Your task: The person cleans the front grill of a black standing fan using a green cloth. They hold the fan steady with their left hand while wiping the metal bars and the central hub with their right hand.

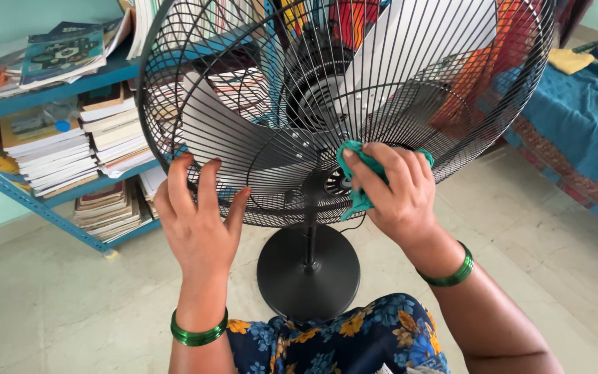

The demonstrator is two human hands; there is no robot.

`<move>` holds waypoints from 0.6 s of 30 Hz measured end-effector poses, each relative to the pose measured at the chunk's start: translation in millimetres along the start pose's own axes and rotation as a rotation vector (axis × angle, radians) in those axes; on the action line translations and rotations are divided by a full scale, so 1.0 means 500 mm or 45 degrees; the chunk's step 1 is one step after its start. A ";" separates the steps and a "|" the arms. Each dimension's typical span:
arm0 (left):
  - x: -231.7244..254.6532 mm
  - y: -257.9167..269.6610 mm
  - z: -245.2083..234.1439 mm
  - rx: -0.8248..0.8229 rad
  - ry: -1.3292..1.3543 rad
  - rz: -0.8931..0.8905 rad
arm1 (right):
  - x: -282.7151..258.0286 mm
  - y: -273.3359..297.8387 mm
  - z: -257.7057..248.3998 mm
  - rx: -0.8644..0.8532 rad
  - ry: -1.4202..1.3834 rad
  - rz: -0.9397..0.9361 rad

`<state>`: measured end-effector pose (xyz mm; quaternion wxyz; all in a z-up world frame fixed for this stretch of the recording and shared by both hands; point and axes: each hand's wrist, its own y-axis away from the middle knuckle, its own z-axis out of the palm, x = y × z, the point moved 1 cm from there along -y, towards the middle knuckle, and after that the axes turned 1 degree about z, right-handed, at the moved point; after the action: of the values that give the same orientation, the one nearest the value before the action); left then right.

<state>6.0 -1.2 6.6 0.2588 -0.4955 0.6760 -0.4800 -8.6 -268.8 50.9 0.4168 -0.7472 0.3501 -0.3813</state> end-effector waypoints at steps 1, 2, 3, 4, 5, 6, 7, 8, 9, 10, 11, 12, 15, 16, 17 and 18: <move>0.000 0.000 0.000 0.002 0.007 0.002 | 0.001 0.006 0.001 -0.017 -0.001 0.003; 0.000 0.000 0.001 0.001 0.002 0.002 | 0.002 0.013 0.003 -0.035 0.000 0.007; 0.000 0.000 0.001 0.000 -0.003 0.002 | 0.003 0.018 0.004 -0.052 0.000 0.011; 0.001 -0.001 0.001 -0.001 -0.007 0.001 | 0.002 0.022 0.005 -0.049 -0.009 0.020; 0.001 -0.002 0.000 0.003 -0.006 0.009 | 0.001 0.024 0.007 -0.045 -0.018 0.028; 0.001 -0.003 0.000 0.009 -0.005 0.015 | -0.002 0.025 0.006 -0.041 -0.027 0.034; 0.000 -0.003 0.000 0.016 -0.003 0.021 | -0.006 0.025 0.003 -0.075 -0.024 0.060; 0.000 -0.003 -0.001 0.017 0.010 0.020 | -0.012 0.024 -0.003 -0.112 -0.023 0.085; 0.000 -0.003 -0.002 0.018 0.024 0.019 | -0.016 0.018 -0.010 -0.149 -0.021 0.110; 0.000 -0.004 -0.002 0.021 0.038 0.017 | -0.019 0.008 -0.017 -0.230 -0.084 0.136; 0.001 -0.003 -0.003 0.027 0.033 0.010 | -0.022 -0.004 -0.026 -0.312 -0.147 0.162; 0.002 -0.002 -0.003 0.032 0.029 0.005 | -0.026 -0.019 -0.037 -0.394 -0.208 0.190; 0.003 -0.003 -0.001 0.033 0.033 -0.007 | -0.032 -0.086 -0.065 -0.340 -0.377 0.142; 0.003 -0.001 -0.002 0.032 0.031 -0.011 | -0.032 -0.112 -0.073 -0.309 -0.341 0.114; 0.003 -0.001 -0.002 0.031 0.029 -0.005 | -0.029 -0.139 -0.080 -0.278 -0.306 0.085; 0.002 -0.001 -0.003 0.029 0.024 0.000 | -0.025 -0.166 -0.085 -0.248 -0.273 0.057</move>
<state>4.7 -1.7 7.8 0.2580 -0.4880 0.6731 -0.4922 -33.9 -239.5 136.3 0.3859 -0.8125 0.3556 -0.2540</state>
